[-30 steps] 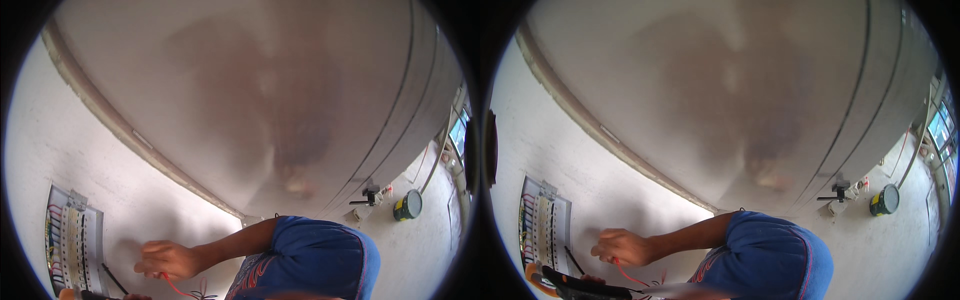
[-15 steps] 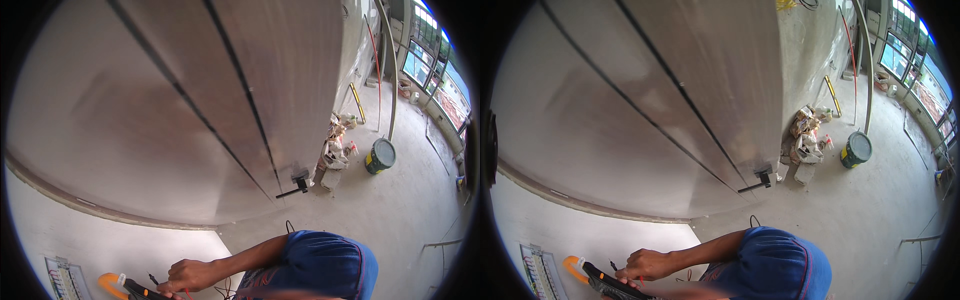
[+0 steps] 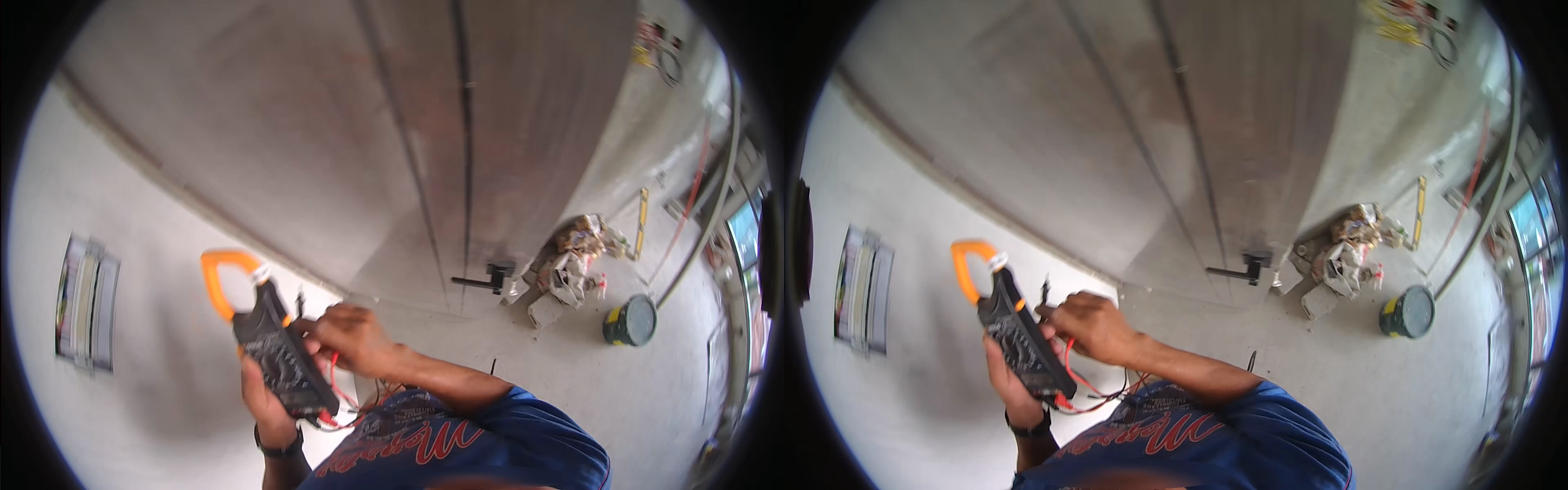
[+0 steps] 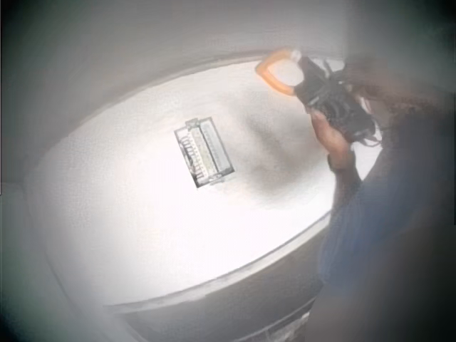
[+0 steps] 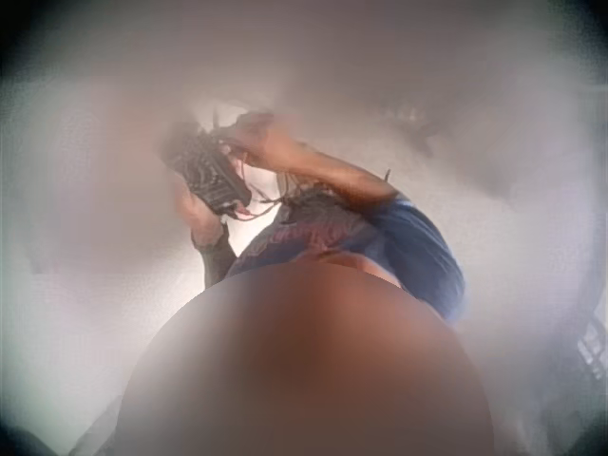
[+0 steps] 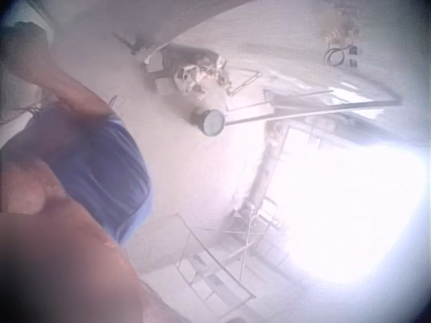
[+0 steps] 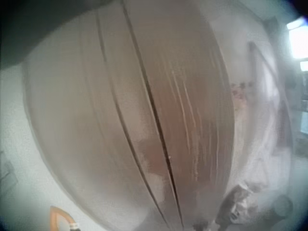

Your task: The person uses a digital clamp multimeter to test voltage at multiple terminals in a wall-mounted electrical distribution board. They repeatedly place the red probe on different breaker terminals while holding the multimeter steady, then briefly toggle a breaker switch before continuing measurements.

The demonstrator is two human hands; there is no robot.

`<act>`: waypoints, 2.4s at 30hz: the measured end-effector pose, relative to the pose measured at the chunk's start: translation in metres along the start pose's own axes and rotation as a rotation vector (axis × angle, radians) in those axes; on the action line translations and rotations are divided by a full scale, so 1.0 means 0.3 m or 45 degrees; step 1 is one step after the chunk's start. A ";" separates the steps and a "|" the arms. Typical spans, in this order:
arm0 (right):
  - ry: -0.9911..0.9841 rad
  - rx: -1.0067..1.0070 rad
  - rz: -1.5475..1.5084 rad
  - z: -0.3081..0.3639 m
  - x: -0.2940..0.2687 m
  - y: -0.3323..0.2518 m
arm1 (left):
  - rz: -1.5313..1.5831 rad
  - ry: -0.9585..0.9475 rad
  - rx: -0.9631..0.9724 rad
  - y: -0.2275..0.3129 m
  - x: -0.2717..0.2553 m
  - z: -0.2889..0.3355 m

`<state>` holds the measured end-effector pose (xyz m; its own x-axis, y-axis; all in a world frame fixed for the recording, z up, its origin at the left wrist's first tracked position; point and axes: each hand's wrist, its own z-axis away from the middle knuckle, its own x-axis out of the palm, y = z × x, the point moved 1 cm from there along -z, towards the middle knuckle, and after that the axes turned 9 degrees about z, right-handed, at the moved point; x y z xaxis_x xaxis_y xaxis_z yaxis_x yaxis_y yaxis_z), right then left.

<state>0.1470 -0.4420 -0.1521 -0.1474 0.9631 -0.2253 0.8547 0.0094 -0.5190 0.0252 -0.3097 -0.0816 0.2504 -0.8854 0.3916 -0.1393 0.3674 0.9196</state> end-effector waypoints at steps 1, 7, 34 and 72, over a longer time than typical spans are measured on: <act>-0.048 0.059 -0.020 0.009 -0.003 -0.002 | 0.022 -0.019 -0.007 0.010 0.012 -0.002; 0.011 0.612 -0.226 0.083 0.012 -0.070 | 0.355 0.062 0.263 0.113 -0.006 0.066; -0.395 0.749 -0.201 0.446 0.516 -0.206 | -0.093 -0.055 1.414 0.526 -0.554 0.488; -0.141 0.468 -0.032 0.217 0.142 -0.366 | 0.397 0.149 0.236 0.094 -0.424 0.280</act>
<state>0.0143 -0.4196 -0.1584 -0.2361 0.9286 -0.2864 0.6178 -0.0840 -0.7818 -0.0912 -0.2107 -0.1080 0.2751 -0.6965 0.6627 -0.3941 0.5470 0.7385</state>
